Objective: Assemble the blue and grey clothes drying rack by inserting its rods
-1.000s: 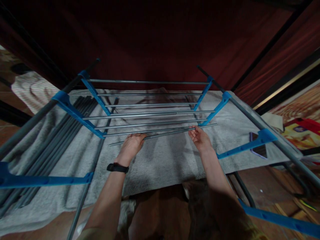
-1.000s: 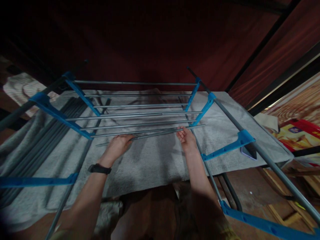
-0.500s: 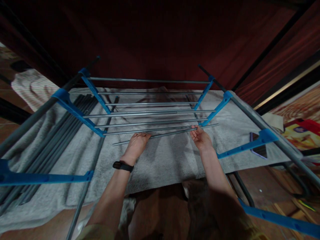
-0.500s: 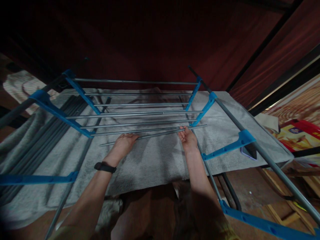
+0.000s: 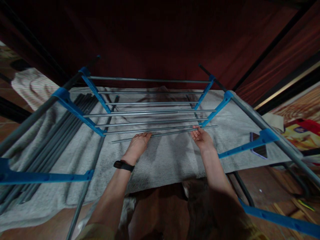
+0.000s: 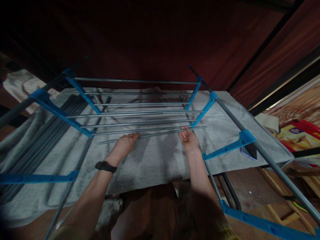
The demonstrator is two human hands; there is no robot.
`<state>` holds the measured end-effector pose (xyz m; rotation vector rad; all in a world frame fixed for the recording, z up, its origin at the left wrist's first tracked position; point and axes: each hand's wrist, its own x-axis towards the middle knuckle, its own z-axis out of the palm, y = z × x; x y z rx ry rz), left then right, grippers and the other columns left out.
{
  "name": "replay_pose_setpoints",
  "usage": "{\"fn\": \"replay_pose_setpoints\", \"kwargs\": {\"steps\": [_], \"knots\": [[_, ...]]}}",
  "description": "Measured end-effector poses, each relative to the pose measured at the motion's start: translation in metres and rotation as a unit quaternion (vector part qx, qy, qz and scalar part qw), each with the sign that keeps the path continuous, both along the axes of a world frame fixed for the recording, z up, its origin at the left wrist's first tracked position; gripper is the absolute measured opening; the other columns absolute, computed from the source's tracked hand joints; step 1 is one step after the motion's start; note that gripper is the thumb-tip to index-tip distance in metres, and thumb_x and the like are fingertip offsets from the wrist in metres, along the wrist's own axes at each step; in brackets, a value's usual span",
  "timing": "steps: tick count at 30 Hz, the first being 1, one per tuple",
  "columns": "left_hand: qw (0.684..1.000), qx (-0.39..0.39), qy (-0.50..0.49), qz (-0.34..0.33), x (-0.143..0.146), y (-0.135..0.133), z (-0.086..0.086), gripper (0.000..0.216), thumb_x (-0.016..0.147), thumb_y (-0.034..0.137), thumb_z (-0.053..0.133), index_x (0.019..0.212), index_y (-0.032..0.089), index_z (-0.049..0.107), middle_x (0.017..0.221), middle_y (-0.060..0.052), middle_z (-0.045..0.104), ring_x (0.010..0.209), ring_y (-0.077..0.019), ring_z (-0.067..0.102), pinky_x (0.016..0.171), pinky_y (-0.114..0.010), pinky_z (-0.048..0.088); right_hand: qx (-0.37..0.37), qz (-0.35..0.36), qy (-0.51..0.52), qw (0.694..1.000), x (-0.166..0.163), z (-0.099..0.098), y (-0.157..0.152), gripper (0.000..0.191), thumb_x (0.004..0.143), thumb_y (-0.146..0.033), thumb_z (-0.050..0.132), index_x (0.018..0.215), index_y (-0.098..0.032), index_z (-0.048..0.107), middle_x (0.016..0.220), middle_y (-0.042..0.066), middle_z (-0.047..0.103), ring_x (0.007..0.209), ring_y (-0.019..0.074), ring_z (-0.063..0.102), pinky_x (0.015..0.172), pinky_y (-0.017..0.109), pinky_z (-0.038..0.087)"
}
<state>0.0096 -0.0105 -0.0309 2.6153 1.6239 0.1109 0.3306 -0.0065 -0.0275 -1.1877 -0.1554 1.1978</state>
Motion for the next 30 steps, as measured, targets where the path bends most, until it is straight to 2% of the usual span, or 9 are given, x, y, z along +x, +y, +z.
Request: {"fn": "replay_pose_setpoints", "kwargs": {"steps": [7, 13, 17, 23, 30], "knots": [[0.999, -0.012, -0.038, -0.009, -0.001, 0.002, 0.000, 0.050, 0.090, 0.004, 0.040, 0.133, 0.020, 0.059, 0.115, -0.010, 0.070, 0.105, -0.0216, 0.068, 0.096, -0.033, 0.049, -0.008, -0.027, 0.039, 0.999, -0.004, 0.006, -0.001, 0.023, 0.096, -0.014, 0.054, 0.077, -0.023, 0.062, 0.069, -0.005, 0.071, 0.061, 0.0071, 0.067, 0.064, 0.018, 0.058], [0.997, -0.021, -0.078, -0.003, 0.001, 0.002, 0.005, 0.036, 0.096, 0.018, 0.047, 0.129, 0.021, 0.061, 0.117, -0.009, 0.070, 0.105, -0.0220, 0.067, 0.094, -0.031, 0.049, -0.001, -0.003, 0.019, 1.000, -0.004, 0.003, 0.000, 0.021, 0.094, -0.013, 0.058, 0.075, -0.023, 0.061, 0.067, -0.005, 0.071, 0.058, 0.0080, 0.067, 0.063, 0.018, 0.058], [0.995, -0.019, -0.101, -0.019, 0.002, 0.002, 0.008, 0.033, 0.096, 0.020, 0.049, 0.126, 0.020, 0.062, 0.117, -0.009, 0.071, 0.105, -0.0235, 0.067, 0.093, -0.033, 0.049, -0.004, 0.005, 0.041, 0.999, -0.006, 0.004, 0.001, 0.022, 0.095, -0.013, 0.056, 0.077, -0.023, 0.061, 0.067, -0.004, 0.071, 0.060, 0.0092, 0.069, 0.063, 0.020, 0.060], [0.995, 0.002, -0.101, -0.016, 0.000, 0.000, 0.014, 0.032, 0.099, 0.024, 0.045, 0.125, 0.021, 0.063, 0.112, -0.008, 0.072, 0.099, -0.0243, 0.068, 0.089, -0.035, 0.050, -0.013, 0.000, 0.077, 0.997, -0.004, 0.009, -0.001, 0.024, 0.097, -0.011, 0.048, 0.079, -0.021, 0.061, 0.069, -0.003, 0.072, 0.060, 0.0086, 0.069, 0.065, 0.020, 0.060], [0.996, 0.010, -0.083, -0.007, -0.012, 0.004, 0.007, 0.032, 0.099, 0.025, 0.043, 0.122, 0.020, 0.065, 0.109, -0.010, 0.072, 0.100, -0.0250, 0.068, 0.091, -0.036, 0.050, -0.026, -0.025, 0.076, 0.996, 0.003, 0.008, -0.001, 0.025, 0.097, -0.011, 0.048, 0.078, -0.022, 0.060, 0.070, -0.004, 0.071, 0.061, 0.0084, 0.068, 0.065, 0.020, 0.059]]}}
